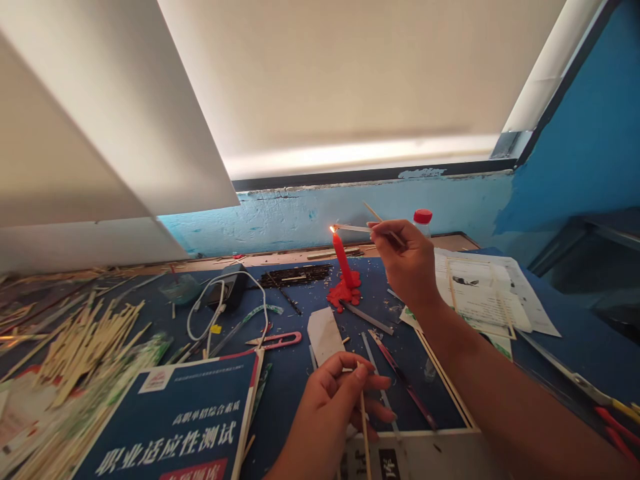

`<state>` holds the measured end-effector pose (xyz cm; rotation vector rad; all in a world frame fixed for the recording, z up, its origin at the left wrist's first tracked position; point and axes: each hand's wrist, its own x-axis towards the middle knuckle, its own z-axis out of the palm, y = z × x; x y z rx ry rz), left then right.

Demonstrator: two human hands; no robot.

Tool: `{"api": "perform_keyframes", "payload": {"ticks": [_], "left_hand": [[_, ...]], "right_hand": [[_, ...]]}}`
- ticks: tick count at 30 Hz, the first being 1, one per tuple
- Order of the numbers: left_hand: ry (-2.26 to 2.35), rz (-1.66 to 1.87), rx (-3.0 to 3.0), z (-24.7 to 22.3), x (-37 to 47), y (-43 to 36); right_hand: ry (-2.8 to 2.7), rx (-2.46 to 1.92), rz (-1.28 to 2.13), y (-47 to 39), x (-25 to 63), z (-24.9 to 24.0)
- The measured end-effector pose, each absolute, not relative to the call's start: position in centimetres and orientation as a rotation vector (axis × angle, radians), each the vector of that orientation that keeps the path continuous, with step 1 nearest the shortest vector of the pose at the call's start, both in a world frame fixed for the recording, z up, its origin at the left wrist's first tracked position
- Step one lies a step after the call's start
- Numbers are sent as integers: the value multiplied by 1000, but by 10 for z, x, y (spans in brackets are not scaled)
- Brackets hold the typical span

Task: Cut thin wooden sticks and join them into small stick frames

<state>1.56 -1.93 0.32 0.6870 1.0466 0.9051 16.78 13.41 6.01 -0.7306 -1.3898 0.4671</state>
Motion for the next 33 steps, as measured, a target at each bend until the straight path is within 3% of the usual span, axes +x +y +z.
{"api": "perform_keyframes", "payload": {"ticks": [33], "left_hand": [[1052, 892, 742, -1, 15, -20]], "right_hand": [[-1345, -692, 519, 136, 168, 59]]}}
